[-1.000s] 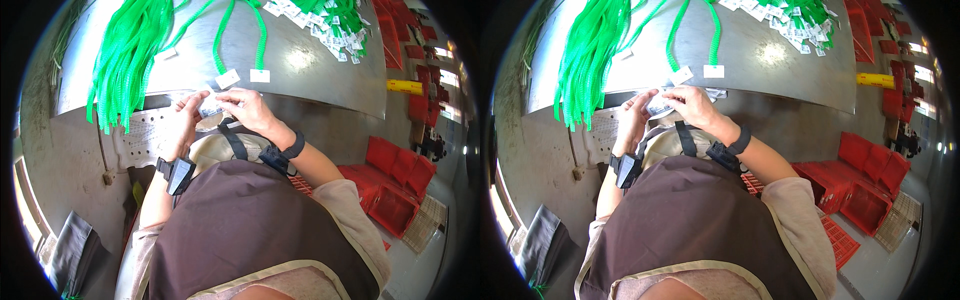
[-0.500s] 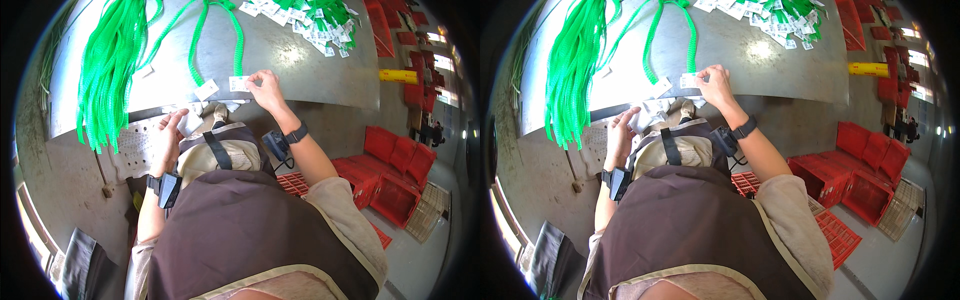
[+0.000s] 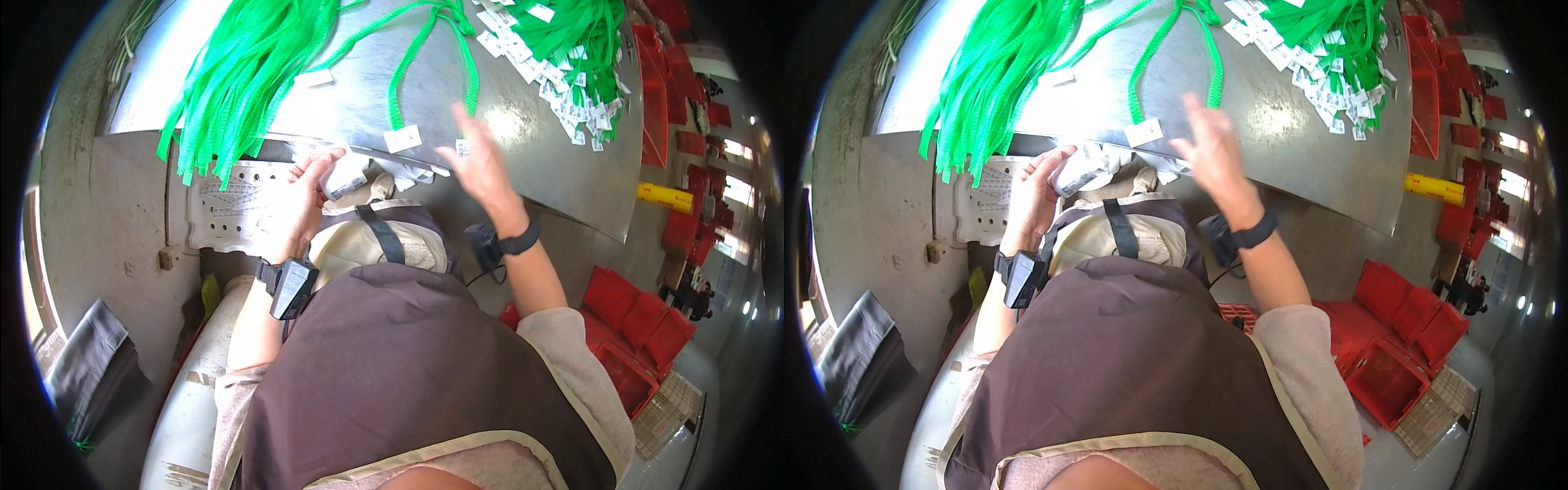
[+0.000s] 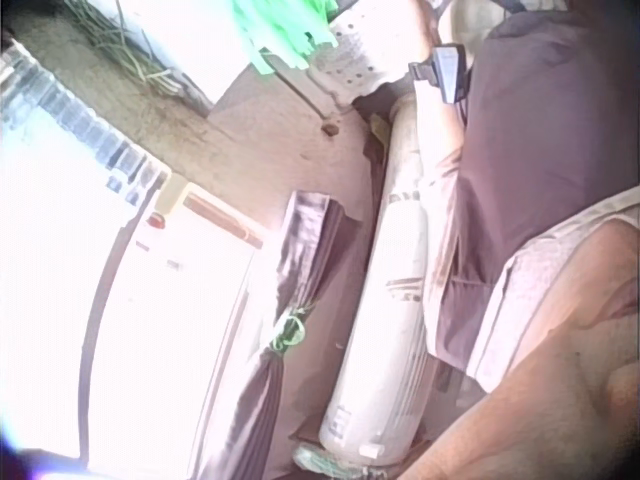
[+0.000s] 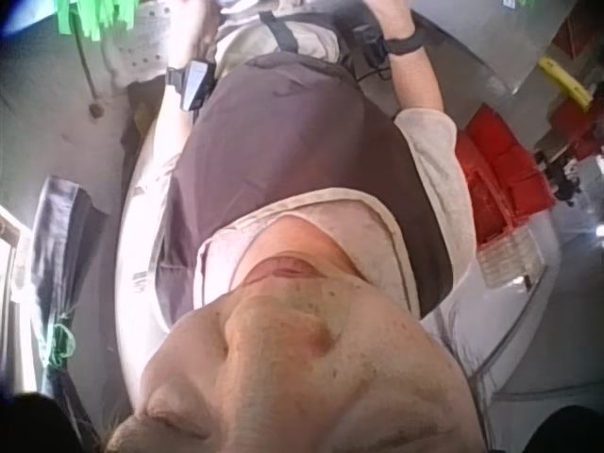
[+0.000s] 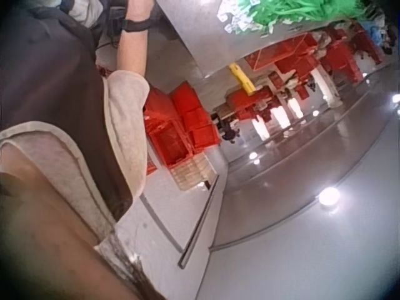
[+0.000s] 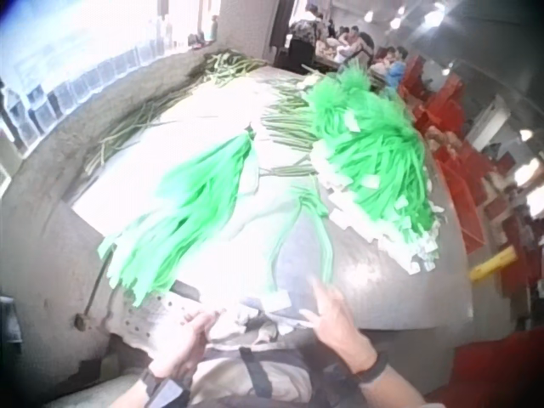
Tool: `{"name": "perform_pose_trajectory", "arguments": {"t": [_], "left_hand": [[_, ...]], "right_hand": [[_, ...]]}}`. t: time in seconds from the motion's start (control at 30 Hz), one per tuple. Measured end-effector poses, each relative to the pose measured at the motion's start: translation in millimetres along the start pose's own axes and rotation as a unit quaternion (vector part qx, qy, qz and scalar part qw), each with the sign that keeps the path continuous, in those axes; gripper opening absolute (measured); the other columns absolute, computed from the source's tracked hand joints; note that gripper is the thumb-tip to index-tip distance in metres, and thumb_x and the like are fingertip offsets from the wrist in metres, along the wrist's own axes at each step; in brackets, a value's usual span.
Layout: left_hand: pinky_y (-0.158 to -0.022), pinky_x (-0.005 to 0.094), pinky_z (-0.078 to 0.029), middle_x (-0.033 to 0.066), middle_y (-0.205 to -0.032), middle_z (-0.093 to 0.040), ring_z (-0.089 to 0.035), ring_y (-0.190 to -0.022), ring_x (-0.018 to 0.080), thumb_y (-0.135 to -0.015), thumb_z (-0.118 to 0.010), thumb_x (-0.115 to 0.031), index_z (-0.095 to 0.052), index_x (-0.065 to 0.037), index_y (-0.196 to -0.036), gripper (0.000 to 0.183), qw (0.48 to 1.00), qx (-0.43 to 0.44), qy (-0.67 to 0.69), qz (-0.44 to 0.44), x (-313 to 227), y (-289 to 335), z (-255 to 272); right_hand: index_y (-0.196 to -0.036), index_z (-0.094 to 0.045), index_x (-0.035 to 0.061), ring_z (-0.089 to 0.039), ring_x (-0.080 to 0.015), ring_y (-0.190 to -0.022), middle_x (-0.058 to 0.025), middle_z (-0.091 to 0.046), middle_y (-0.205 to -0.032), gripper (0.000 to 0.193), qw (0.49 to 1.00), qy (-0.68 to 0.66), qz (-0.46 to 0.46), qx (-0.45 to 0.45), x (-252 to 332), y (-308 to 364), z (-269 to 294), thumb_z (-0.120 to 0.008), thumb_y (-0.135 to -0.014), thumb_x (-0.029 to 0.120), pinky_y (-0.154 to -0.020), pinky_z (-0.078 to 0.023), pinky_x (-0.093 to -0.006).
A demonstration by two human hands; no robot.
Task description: The person repeatedly picks small white tags and green cords from a metal table, then attaches each tag to a cord by hand. The person occasionally gathers and repositions the cords and tags on the table while continuing the attachment process.
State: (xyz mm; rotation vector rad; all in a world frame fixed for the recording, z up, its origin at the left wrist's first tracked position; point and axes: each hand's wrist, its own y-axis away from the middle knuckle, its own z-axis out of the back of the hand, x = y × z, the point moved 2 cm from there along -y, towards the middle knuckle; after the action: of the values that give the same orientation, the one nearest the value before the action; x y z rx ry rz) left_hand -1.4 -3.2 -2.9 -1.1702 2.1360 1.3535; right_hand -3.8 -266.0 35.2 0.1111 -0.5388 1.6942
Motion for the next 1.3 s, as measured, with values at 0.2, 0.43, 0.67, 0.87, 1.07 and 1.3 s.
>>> {"name": "perform_pose_trajectory", "arguments": {"t": [0.2, 0.43, 0.67, 0.87, 1.07, 1.3], "left_hand": [[-0.072, 0.0244, -0.051, 0.0071, -0.096, -0.066, -0.063, -0.084, 0.0118, -0.087, -0.058, -0.016, -0.065, -0.002, -0.103, 0.023, 1.0, -0.015, 0.011, -0.006, -8.2, 11.0, 10.0], [-0.073, 0.0264, -0.05, 0.0065, -0.097, -0.066, -0.062, -0.08, 0.0126, -0.087, -0.058, -0.02, -0.065, -0.001, -0.102, 0.025, 0.997, -0.051, 0.037, -0.052, -8.8, 9.3, 23.2], [-0.07, 0.0292, -0.051, 0.0108, -0.093, -0.065, -0.063, -0.079, 0.016, -0.088, -0.052, -0.019, -0.065, 0.002, -0.098, 0.026, 0.991, -0.128, -0.002, -0.035, -24.0, -42.8, 34.2], [-0.044, 0.0259, -0.035, 0.0051, -0.062, -0.057, -0.044, -0.047, 0.0099, -0.085, -0.058, -0.031, -0.07, 0.001, -0.086, 0.034, 0.968, -0.171, -0.182, 0.035, -39.8, -118.4, 36.3], [-0.055, 0.0262, -0.044, 0.0051, -0.075, -0.064, -0.055, -0.06, 0.0112, -0.081, -0.066, -0.023, -0.066, 0.002, -0.086, 0.025, 0.965, -0.187, -0.18, -0.033, -44.5, -150.2, 25.3], [-0.062, 0.0208, -0.045, 0.0018, -0.081, -0.065, -0.056, -0.069, 0.006, -0.085, -0.065, -0.014, -0.066, 0.0, -0.092, 0.015, 0.98, -0.057, -0.158, -0.107, -36.5, -87.4, -31.7]], "right_hand": [[-0.099, -0.065, 0.0007, -0.056, -0.011, -0.075, -0.0049, -0.063, -0.085, 0.022, 0.894, -0.397, -0.07, 0.197, 97.6, -9.7, -30.6, -0.067, -0.078, 0.007, -0.066, -0.045, -0.0235], [-0.091, -0.068, 0.0021, -0.053, -0.0103, -0.068, -0.003, -0.062, -0.077, 0.015, 0.898, -0.384, -0.076, 0.202, 113.0, -26.7, -41.2, -0.068, -0.077, 0.005, -0.062, -0.043, -0.0239], [-0.086, -0.063, 0.0015, -0.056, -0.014, -0.089, -0.0087, -0.059, -0.1, 0.007, 0.892, -0.424, 0.001, 0.158, 108.8, -53.2, -41.1, -0.061, -0.08, -0.001, -0.072, -0.043, -0.0239], [-0.089, -0.058, -0.0003, -0.055, -0.0069, -0.084, -0.0048, -0.06, -0.099, 0.005, 0.769, -0.596, -0.185, 0.138, 70.5, -70.3, -12.0, -0.057, -0.085, 0.003, -0.071, -0.044, -0.0219], [-0.094, -0.059, -0.0028, -0.054, -0.0069, -0.078, -0.0037, -0.061, -0.09, 0.011, 0.719, -0.596, -0.311, 0.177, 26.0, -52.7, -9.5, -0.057, -0.087, 0.005, -0.071, -0.043, -0.0217], [-0.094, -0.061, -0.0005, -0.054, -0.008, -0.074, -0.0027, -0.061, -0.087, 0.019, 0.668, -0.62, -0.356, 0.206, 2.8, -69.4, -44.7, -0.064, -0.085, 0.015, -0.066, -0.044, -0.0219]]}}
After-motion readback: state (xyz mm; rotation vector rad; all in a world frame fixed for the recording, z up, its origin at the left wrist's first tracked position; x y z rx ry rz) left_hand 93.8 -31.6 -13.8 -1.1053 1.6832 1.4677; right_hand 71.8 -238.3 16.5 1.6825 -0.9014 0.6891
